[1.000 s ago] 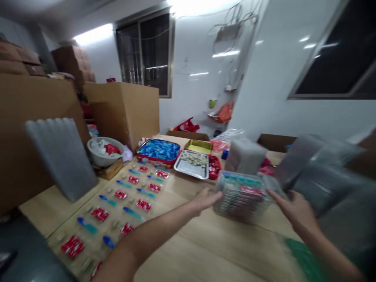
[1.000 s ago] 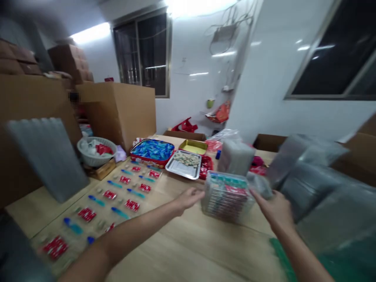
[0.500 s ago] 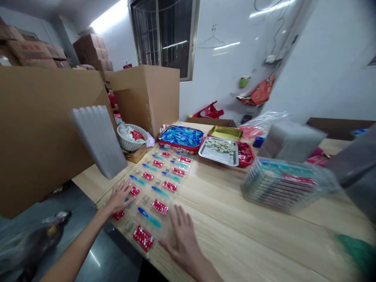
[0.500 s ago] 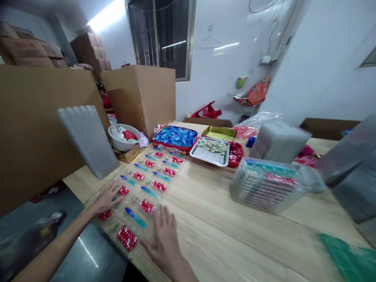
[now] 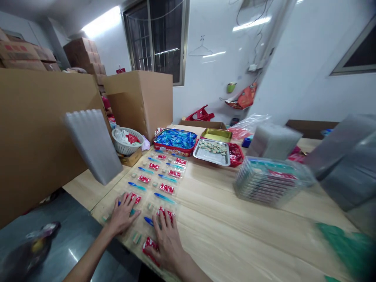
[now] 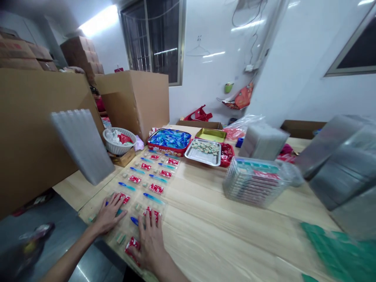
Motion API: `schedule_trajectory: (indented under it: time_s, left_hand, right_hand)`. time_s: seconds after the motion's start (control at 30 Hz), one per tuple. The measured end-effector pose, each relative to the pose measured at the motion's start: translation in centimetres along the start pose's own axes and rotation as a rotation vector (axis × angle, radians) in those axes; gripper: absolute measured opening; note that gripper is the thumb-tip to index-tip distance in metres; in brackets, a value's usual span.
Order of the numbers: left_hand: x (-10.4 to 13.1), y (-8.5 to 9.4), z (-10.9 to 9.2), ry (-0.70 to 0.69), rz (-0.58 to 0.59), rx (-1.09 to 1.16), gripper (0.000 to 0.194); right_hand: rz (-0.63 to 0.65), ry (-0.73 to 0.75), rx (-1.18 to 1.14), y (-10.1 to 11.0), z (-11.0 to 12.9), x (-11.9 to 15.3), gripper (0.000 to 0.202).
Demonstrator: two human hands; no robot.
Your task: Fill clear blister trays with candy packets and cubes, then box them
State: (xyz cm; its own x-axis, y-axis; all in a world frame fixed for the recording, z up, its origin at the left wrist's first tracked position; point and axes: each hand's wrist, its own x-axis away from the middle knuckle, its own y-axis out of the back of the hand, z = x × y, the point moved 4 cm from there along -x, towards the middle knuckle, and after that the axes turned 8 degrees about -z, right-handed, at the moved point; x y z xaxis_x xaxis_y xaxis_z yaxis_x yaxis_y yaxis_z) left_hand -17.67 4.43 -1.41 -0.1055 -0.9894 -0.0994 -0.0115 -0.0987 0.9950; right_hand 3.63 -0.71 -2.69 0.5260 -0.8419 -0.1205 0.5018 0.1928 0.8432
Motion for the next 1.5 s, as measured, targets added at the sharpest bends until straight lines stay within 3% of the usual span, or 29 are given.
schedule_trajectory:
  time_s: [0.13,0.3,0.6,0.77,0.9,1.1,1.27,1.37,1.43,1.5]
  left_hand:
    - [1.1,0.1,-3.1,0.013,0.025,-0.022,0.065]
    - [3.1,0.4,-8.4,-0.015,0.065,-0.011,0.062]
    - [5.2,-0.1,-18.7,-0.105,0.135,0.046,0.062]
    - [4.3,-0.2,-24.6,-0.14,0.022,0.024,0.058]
    - [2.9,0.2,-27.7,-0.121,-0.049,-0.033,0.054]
    - [2.5,0.7,-29.4,-0.139,-0.007,-0.081,0.053]
    - [3.6,-0.5,-27.7,-0.198,-0.056,-0.054,0.054]
    - [4.0,-0.7,-26.7,-0.213,-0.131,0.002,0.053]
    - [4.3,0.0,-26.8,-0.264,-0.235,0.069,0.053]
    - [4.9,1.2,-28.1,-0.4,-0.364,0.176,0.052]
  right_hand:
    - [0.038,-0.001,0.015,2.0,-2.3,3.5,0.095]
    - [0.09,-0.052,0.068,5.7,-6.5,8.0,0.092]
    - [0.026,-0.017,0.114,11.9,-14.0,14.0,0.087]
    - [0.041,-0.035,0.123,14.9,-15.3,16.4,0.089]
    - [-0.049,-0.054,0.146,15.8,-14.6,18.3,0.084]
    - [-0.191,-0.124,0.213,16.8,-13.4,20.3,0.081]
    - [-0.589,-0.347,0.309,18.2,-14.6,25.8,0.05]
    - [-0.725,-0.448,0.361,17.9,-15.0,30.3,0.025]
    - [-0.729,-0.521,0.395,17.3,-14.7,32.8,0.021]
    - [-0.695,-0.6,0.452,16.6,-14.2,34.5,0.023]
